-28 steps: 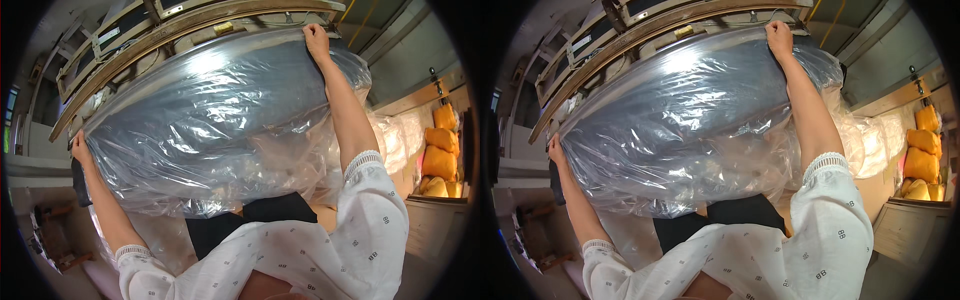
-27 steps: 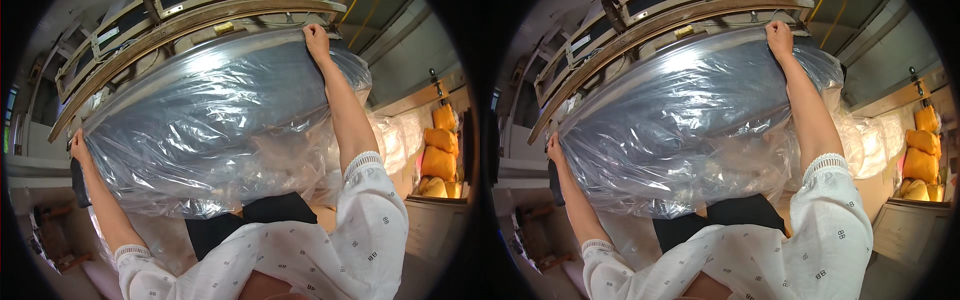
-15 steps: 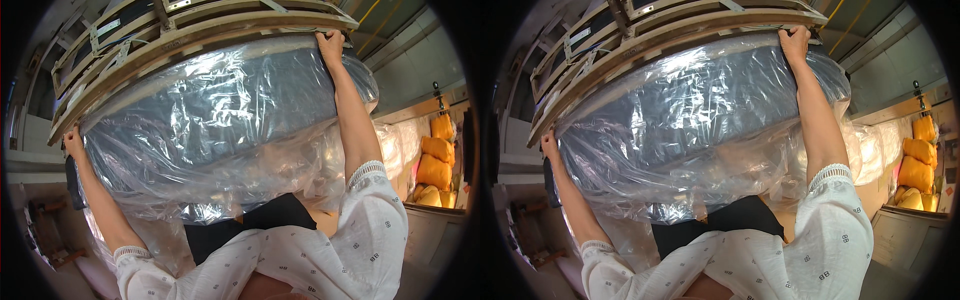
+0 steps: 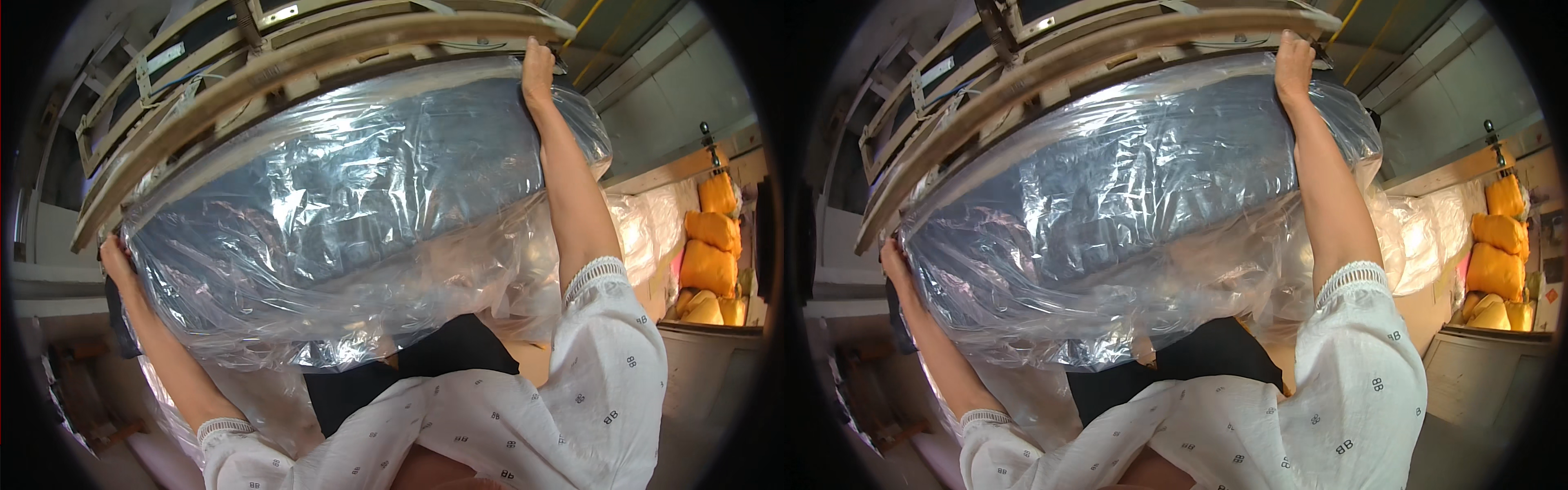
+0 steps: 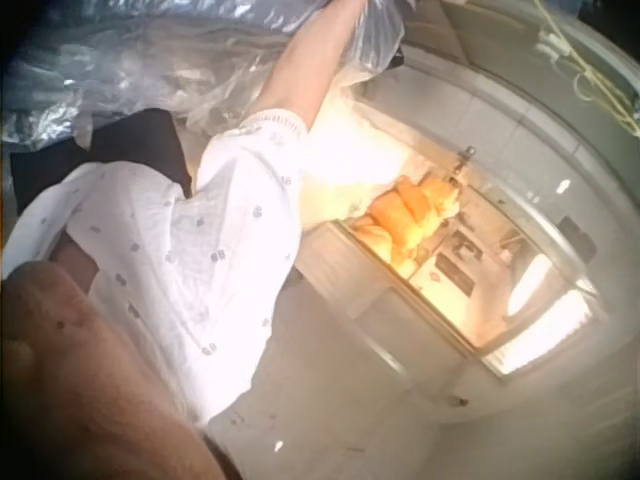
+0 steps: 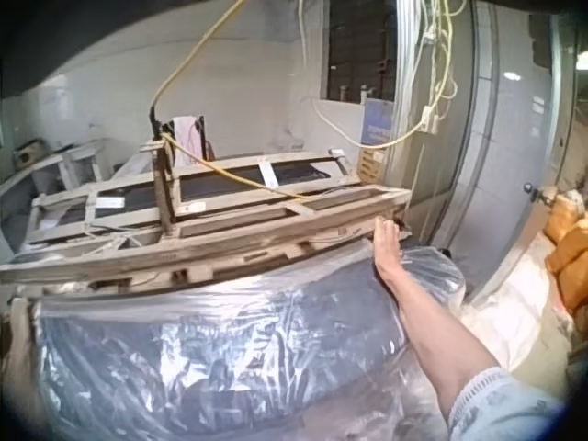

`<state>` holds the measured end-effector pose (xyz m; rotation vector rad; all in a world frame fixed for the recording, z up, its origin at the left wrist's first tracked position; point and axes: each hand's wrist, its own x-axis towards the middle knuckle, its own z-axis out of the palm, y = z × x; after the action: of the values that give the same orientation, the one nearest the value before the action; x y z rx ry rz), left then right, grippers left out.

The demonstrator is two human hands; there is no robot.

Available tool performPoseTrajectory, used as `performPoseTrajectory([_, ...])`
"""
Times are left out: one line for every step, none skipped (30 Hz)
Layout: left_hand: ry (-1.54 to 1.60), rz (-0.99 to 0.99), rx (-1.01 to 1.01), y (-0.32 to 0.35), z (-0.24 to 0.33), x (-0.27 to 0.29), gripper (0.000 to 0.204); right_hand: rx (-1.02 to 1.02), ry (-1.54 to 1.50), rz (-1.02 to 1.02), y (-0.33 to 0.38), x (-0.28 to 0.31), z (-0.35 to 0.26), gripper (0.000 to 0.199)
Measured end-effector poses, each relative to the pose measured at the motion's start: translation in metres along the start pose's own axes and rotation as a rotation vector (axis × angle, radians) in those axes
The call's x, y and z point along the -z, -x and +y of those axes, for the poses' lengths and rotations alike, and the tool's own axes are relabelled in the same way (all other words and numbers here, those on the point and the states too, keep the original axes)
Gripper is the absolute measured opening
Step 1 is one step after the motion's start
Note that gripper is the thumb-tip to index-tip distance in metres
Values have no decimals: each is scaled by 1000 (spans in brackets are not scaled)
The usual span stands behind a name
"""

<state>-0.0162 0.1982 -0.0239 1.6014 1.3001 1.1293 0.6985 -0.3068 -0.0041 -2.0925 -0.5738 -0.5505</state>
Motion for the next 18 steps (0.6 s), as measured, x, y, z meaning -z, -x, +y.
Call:
performPoseTrajectory([-472, 75, -413, 17, 10, -38, 32, 38, 7, 107, -2, 3, 7, 45])
performPoseTrajectory([-501, -35, -359, 36, 23, -37, 28, 102, -37, 194, 11, 3, -17, 39])
performPoseTrajectory([-522, -161, -308, 49, 32, -37, 24, 95, -35, 201, 22, 14, -29, 39])
performPoseTrajectory([-364, -122, -324, 57, 48, -33, 25, 117, -111, 155, 28, 29, -37, 36])
performPoseTrajectory([-207, -79, -339, 63, 69, -19, 26, 141, -193, 107, 33, 40, -42, 32])
performPoseTrajectory([-118, -1, -334, 70, 89, 19, 27, -85, -411, 20, 46, 37, -42, 28])
performPoseTrajectory([-24, 65, -323, 79, 105, 54, 29, -91, -420, 15, 62, 41, -54, 28])
performPoseTrajectory([68, 76, -257, 101, 131, 63, 31, -355, -677, -120, 81, 54, -69, 26])
performPoseTrajectory([152, 91, -196, 129, 155, 73, 33, -627, -941, -254, 95, 68, -80, 25])
performPoseTrajectory([156, 137, -191, 147, 159, 94, 36, -562, -993, -427, 102, 82, -84, 31])
performPoseTrajectory([150, 188, -196, 165, 164, 120, 39, -582, -1019, -420, 108, 88, -92, 31])
performPoseTrajectory([157, 261, -166, 183, 166, 136, 42, -524, -888, -550, 112, 93, -100, 32])
performPoseTrajectory([164, 339, -139, 203, 167, 151, 45, -460, -759, -678, 115, 96, -108, 34])
performPoseTrajectory([124, 391, -137, 222, 165, 170, 48, -430, -634, -796, 121, 98, -117, 36])
performPoseTrajectory([93, 442, -128, 241, 162, 185, 51, -435, -651, -795, 125, 101, -124, 36])
performPoseTrajectory([105, 458, -130, 266, 169, 186, 51, -399, -650, -948, 128, 103, -129, 33])
performPoseTrajectory([124, 469, -129, 285, 173, 188, 52, -356, -640, -1095, 133, 107, -133, 30])
performPoseTrajectory([113, 472, -139, 296, 167, 209, 52, -352, -648, -1077, 139, 108, -137, 22])
